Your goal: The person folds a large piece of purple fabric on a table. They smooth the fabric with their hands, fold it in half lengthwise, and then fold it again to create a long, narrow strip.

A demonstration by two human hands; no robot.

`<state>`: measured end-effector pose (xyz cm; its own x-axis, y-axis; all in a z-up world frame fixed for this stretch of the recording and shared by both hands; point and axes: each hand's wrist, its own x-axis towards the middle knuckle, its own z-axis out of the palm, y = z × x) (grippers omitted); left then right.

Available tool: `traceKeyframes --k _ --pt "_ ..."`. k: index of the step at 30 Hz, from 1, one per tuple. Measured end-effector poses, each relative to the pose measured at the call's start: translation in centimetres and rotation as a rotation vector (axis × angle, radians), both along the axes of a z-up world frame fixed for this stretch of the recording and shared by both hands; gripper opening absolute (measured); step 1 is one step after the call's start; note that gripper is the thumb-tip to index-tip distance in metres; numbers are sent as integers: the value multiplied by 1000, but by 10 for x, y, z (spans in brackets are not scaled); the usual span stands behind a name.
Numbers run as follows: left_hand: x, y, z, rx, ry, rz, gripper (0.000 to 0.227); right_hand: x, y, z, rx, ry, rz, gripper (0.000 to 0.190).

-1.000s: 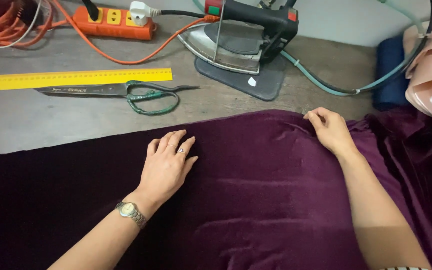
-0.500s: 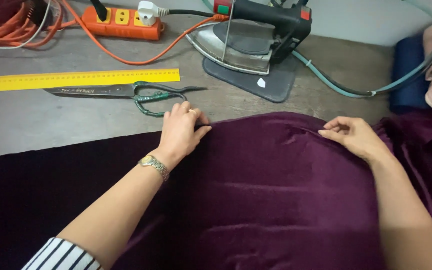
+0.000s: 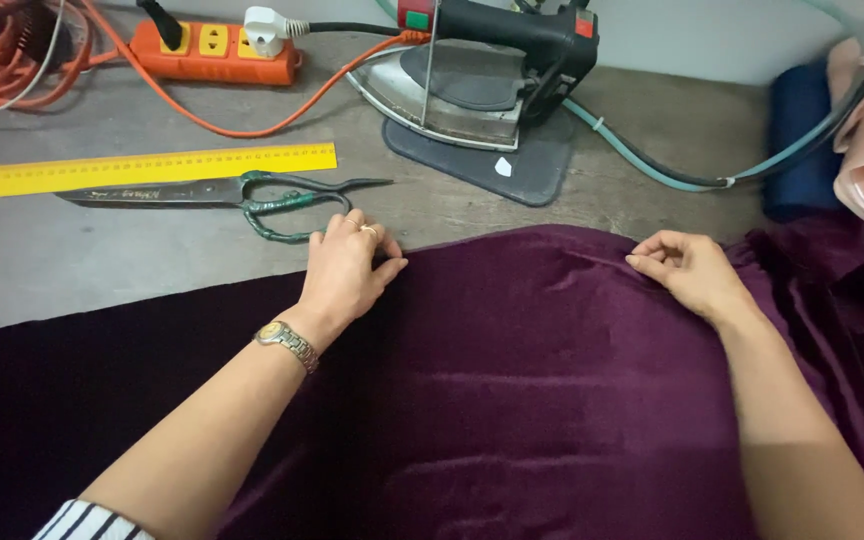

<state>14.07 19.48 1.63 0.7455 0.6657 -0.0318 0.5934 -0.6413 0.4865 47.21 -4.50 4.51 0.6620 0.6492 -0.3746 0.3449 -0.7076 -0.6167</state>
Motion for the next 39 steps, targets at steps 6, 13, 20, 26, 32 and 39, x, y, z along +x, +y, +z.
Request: traceKeyframes --k 6,13,20,26,32,39 --pt "4 -2 4 -13 19 7 22 -14 4 18 -39 -27 -9 10" --pt "9 -2 4 -46 58 16 14 -4 -1 2 11 -37 11 7" --pt "12 -3 4 -43 79 23 11 -22 7 24 -89 -61 -42 9" --pt "16 0 14 -153 52 104 11 9 -5 -5 142 -153 19 8" --pt "15 -3 11 -55 143 55 12 22 -1 -29 110 -217 43 11" --pt "13 -7 6 -35 124 54 14 14 4 -20 23 -305 55 11"
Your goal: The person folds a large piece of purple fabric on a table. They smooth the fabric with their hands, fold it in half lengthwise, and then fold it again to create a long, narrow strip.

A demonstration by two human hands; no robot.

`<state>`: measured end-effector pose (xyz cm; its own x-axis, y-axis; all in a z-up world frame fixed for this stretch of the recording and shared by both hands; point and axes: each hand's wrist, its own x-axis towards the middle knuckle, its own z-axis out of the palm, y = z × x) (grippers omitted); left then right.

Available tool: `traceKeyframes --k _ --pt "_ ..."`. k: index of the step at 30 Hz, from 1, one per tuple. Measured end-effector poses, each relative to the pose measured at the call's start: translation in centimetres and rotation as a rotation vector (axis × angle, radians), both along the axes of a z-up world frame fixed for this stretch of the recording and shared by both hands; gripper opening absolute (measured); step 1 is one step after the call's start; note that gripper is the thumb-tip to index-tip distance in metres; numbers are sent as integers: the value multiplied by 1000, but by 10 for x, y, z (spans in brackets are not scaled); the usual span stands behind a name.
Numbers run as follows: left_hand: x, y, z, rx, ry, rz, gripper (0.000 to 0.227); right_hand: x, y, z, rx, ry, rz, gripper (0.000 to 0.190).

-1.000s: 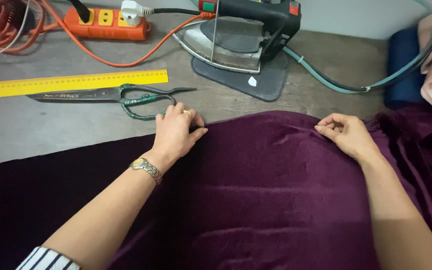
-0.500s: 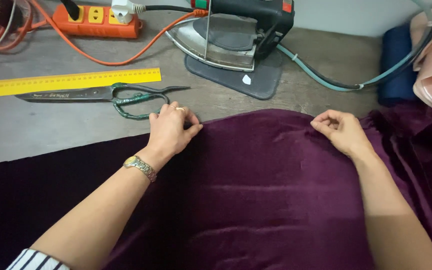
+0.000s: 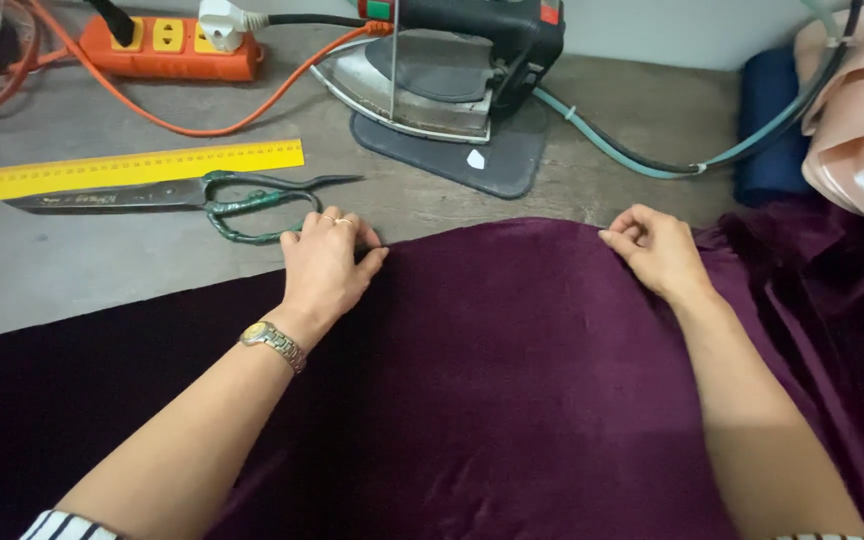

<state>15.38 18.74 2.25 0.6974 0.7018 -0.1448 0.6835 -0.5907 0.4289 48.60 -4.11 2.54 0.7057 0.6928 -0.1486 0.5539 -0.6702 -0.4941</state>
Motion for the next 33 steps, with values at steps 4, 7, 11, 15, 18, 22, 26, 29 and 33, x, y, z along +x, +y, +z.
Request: traceKeyframes --k 4,7,11,15,18,22,26,29,33 --pt "6 -12 9 163 -58 -12 24 2 0 6 -11 39 -16 13" --pt "28 -26 11 298 -175 -122 22 -7 4 25 -11 83 -14 16" --pt "71 -51 -1 348 -163 -492 31 -12 1 42 -77 104 68 25" --pt "89 -71 -2 308 -47 -486 48 26 -24 37 -56 35 78 29" --pt "91 -79 6 307 -13 -391 59 69 -52 26 -3 -171 104 26" --pt "97 -83 1 382 -23 -459 56 81 -72 20 3 -235 66 23" --pt "104 -83 -12 404 -64 -525 48 66 -70 15 70 -123 134 37" --pt "106 -84 -12 398 -61 -517 50 63 -69 2 -33 -215 155 24" --pt "107 -83 -7 359 -40 -518 51 86 -81 -19 104 -256 14 20"
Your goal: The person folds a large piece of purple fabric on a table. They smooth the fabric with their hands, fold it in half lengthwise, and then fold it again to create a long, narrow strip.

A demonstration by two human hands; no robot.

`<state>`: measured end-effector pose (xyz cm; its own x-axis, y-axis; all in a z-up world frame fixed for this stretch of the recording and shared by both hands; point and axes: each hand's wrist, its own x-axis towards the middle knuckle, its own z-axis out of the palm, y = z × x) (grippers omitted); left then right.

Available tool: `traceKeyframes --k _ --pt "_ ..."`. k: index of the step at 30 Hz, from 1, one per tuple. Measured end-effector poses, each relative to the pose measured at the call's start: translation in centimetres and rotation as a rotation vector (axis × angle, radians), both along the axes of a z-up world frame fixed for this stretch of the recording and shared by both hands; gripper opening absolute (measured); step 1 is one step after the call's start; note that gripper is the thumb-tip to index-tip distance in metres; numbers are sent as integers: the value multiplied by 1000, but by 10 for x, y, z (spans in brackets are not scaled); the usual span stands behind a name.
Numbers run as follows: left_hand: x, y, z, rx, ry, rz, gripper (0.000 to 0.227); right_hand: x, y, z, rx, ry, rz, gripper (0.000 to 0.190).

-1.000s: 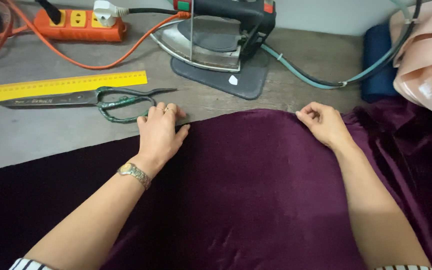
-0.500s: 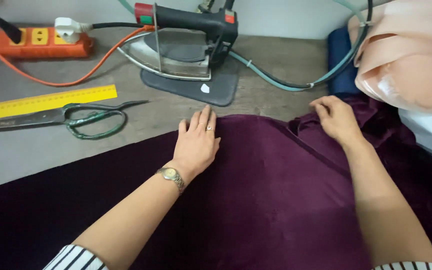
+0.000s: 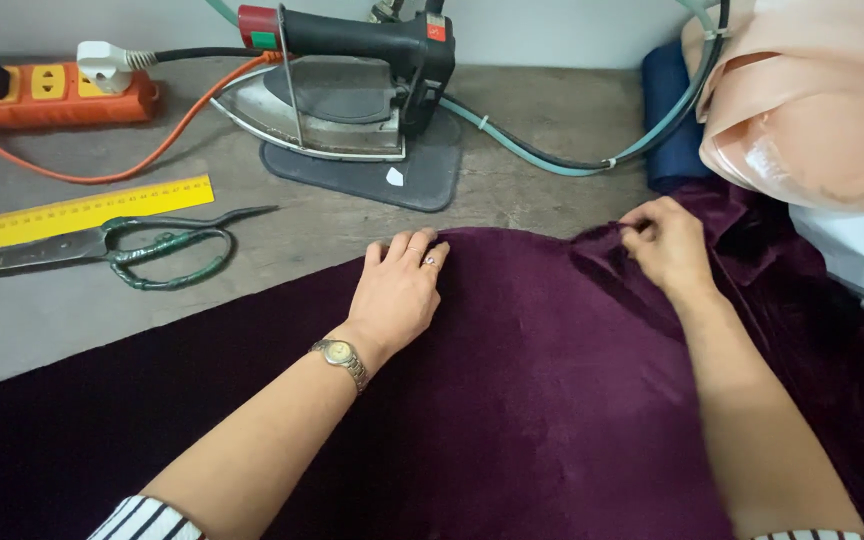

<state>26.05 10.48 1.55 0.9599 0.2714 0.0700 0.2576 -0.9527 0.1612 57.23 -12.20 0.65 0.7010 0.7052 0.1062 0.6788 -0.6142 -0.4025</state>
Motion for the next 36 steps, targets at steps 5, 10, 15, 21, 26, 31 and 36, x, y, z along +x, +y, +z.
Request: traceKeyframes --k 5,10,15,21,26,31,36 --pt "2 1 2 -70 -28 7 54 0 4 7 51 43 -220 16" --pt "16 19 -10 -247 -184 208 34 -27 22 14 61 16 -143 21" --pt "28 27 -14 -298 -169 317 17 -41 19 20 50 38 -54 23" --pt "24 22 -6 -298 -217 257 16 -49 15 27 91 42 -57 24" --pt "15 18 -16 -56 -251 155 19 -46 13 15 77 -19 23 21" --pt "3 11 -20 -10 -174 42 27 -58 19 21 33 -5 28 23" --pt "-21 -2 -4 -67 -160 27 42 -89 28 16 -136 -197 -13 33"
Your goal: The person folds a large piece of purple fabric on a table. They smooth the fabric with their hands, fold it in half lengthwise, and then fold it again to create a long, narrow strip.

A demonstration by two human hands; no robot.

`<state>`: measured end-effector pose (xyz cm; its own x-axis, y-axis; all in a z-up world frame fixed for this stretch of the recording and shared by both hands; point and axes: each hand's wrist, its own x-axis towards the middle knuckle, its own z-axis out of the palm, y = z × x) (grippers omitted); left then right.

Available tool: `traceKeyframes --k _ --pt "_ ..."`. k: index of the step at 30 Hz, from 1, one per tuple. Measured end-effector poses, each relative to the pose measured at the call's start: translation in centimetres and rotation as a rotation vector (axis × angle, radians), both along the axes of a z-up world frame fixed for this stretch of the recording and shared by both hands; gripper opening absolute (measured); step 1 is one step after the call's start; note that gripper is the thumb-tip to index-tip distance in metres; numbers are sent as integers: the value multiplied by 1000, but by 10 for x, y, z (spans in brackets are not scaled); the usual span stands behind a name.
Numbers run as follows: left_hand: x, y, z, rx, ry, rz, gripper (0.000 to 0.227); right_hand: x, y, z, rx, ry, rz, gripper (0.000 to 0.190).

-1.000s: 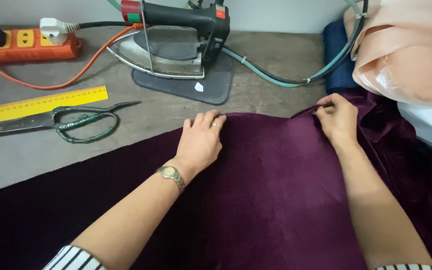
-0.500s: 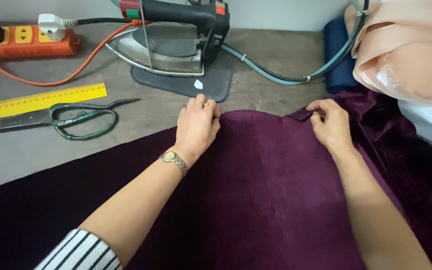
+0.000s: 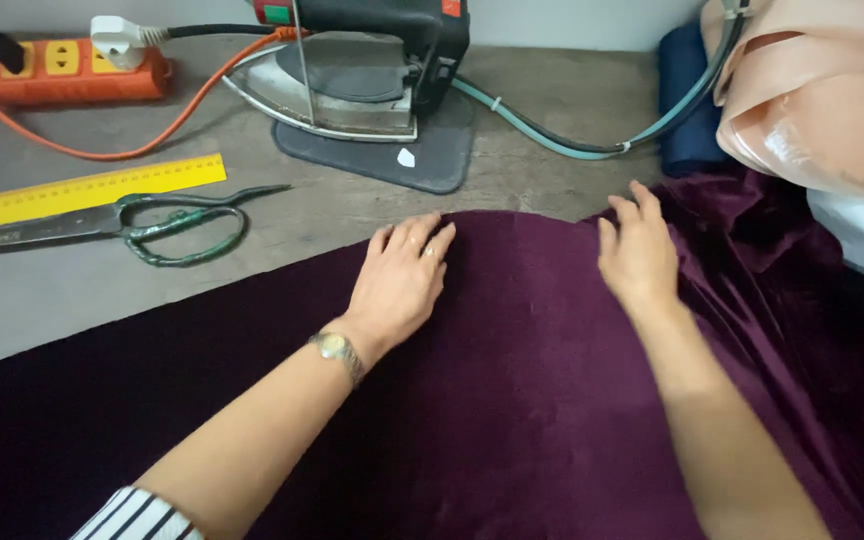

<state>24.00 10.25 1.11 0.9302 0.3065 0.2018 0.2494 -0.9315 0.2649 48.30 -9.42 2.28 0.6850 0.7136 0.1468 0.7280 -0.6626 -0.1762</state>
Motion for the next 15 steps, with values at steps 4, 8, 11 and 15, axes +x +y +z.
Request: traceKeyframes --k 4,8,11,15 --pt "-52 -20 17 -71 -35 -124 53 -80 23 14 129 -112 239 40" --pt "-123 -28 27 -21 39 -160 62 -135 29 21 66 47 451 51" --pt "-173 -11 32 60 18 -39 66 -106 21 -13 -16 19 405 52" --pt "-234 26 32 105 110 151 66 -96 11 -8 14 50 317 49"
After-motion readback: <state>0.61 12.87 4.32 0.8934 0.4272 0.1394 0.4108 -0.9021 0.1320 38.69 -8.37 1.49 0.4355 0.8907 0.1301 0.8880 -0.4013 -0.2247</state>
